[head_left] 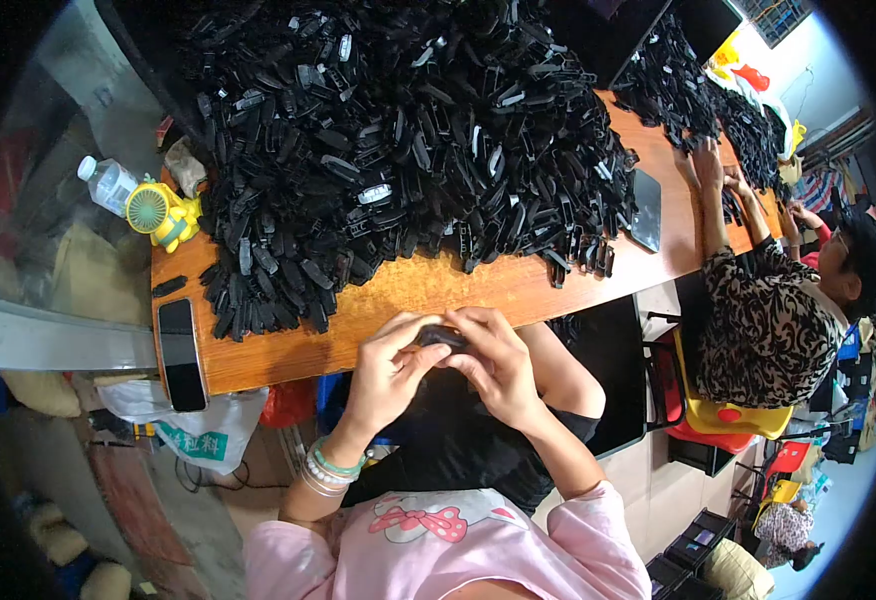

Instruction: The person assembles small plastic components by taking pieces from a pile on a table and fitting them together by hand.

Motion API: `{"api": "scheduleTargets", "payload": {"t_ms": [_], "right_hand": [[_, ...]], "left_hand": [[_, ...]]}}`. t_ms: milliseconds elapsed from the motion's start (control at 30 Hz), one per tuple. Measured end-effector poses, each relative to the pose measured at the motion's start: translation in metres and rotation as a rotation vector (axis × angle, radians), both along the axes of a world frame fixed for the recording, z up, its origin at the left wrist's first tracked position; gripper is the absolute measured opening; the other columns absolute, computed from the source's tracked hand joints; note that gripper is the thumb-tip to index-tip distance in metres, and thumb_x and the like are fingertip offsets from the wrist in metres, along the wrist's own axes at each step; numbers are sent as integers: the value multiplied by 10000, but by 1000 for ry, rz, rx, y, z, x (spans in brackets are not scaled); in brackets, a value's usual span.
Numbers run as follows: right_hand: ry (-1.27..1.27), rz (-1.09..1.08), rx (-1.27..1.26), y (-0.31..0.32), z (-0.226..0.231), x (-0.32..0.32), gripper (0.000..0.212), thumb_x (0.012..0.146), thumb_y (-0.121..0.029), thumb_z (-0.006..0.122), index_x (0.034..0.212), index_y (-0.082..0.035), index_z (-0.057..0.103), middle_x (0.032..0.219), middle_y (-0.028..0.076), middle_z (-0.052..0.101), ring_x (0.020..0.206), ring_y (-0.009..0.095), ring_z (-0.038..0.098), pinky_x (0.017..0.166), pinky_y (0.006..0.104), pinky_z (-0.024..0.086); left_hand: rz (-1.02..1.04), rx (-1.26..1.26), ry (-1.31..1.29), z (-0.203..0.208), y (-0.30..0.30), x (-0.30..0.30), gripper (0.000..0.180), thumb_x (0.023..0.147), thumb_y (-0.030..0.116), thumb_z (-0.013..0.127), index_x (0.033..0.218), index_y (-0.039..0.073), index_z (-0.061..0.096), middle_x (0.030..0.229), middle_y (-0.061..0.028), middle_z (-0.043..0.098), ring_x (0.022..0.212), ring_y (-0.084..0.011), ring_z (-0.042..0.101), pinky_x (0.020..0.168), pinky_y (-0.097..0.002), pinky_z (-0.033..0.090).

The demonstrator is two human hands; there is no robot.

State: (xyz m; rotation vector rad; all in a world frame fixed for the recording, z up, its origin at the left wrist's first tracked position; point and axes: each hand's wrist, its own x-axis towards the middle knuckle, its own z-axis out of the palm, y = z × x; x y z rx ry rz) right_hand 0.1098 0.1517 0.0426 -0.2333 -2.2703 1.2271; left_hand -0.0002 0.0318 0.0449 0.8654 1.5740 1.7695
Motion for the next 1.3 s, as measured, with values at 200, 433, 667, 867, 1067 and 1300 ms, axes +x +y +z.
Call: {"api": "scheduleTargets", "payload": {"t_ms": [200,433,667,867,1067,1300], "right_hand": [[-19,27,-302,-2,-3,5,130,808,-17,652,879,54,570,867,87,565,751,131,575,654,236,478],[-428,255,-323,23,-25,-1,221,779,-78,704,937,39,602,809,70,592,712,142,582,621,252,470],[-117,-363,124,66,-47,-39,130,777,3,556,886,-25,621,802,136,616,715,303,609,639,373,480],[-273,-545,476,72,-52,-55,116,803,-84,584,905,-61,634,761,130,600,641,310,602,568,374,479],[-357,-501,559,67,-70,-53,227,787,-66,556,1008,-112,581,815,99,521,606,306,585,504,414,460],[27,-365,534,66,-94,-36,231,699,-107,614,929,-86,616,1041,131,541,816,296,582,613,385,511]], "left_hand": [[-205,49,-304,-4,-16,-9,280,841,-4,608,1111,-71,580,971,-81,573,767,-124,606,671,-224,502],[411,-256,662,-17,-16,-42,168,812,74,636,939,-30,599,862,-119,598,781,-196,617,666,-298,476],[571,-650,1039,-41,3,-78,309,782,180,683,995,-7,561,963,-144,528,779,-341,579,630,-406,479],[652,-431,1101,-53,5,-74,249,779,136,681,954,-1,569,942,-134,540,764,-334,591,609,-396,488],[637,-133,1087,-72,7,-63,210,770,20,677,919,-7,532,964,-117,585,587,-190,503,542,-304,445],[449,24,308,-96,15,-22,304,783,27,678,1039,-19,520,905,-95,569,786,-170,550,695,-311,472]]}}
